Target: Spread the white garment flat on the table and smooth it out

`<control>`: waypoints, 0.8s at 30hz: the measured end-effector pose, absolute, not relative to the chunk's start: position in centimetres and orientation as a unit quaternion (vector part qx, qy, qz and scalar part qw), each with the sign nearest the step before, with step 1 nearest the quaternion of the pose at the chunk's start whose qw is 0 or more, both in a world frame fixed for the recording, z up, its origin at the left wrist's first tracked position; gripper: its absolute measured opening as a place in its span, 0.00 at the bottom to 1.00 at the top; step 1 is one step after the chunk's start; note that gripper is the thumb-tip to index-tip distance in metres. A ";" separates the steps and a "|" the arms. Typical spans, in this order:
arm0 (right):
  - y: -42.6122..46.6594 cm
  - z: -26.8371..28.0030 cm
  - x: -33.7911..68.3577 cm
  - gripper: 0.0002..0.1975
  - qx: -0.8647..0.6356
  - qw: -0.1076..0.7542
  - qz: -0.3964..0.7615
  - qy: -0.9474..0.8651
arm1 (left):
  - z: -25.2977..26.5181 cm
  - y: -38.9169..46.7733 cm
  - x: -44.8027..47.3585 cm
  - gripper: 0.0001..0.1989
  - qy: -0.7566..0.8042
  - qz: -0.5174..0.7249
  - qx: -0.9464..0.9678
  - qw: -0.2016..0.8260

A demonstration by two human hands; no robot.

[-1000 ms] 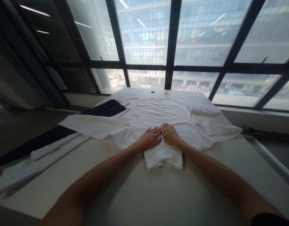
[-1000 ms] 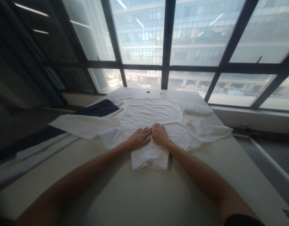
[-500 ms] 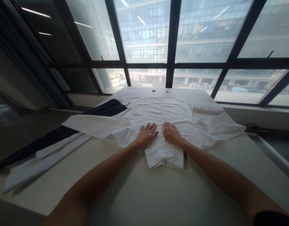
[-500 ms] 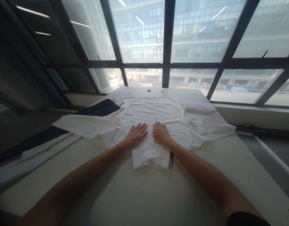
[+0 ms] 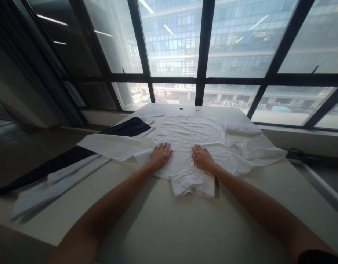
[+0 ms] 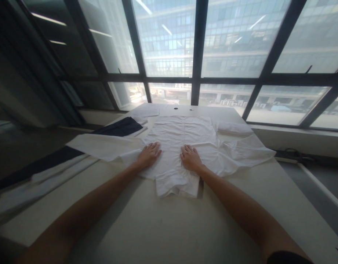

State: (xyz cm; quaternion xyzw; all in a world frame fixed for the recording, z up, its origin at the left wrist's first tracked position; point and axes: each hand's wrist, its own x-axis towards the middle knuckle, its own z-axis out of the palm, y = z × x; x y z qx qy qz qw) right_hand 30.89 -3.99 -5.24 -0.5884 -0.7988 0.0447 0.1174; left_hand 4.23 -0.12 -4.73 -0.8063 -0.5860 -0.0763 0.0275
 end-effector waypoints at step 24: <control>-3.8 -5.3 30.5 0.28 -0.589 0.129 0.032 -0.797 | -4.2 -3.5 10.0 0.30 -0.432 -0.103 -0.896 -0.006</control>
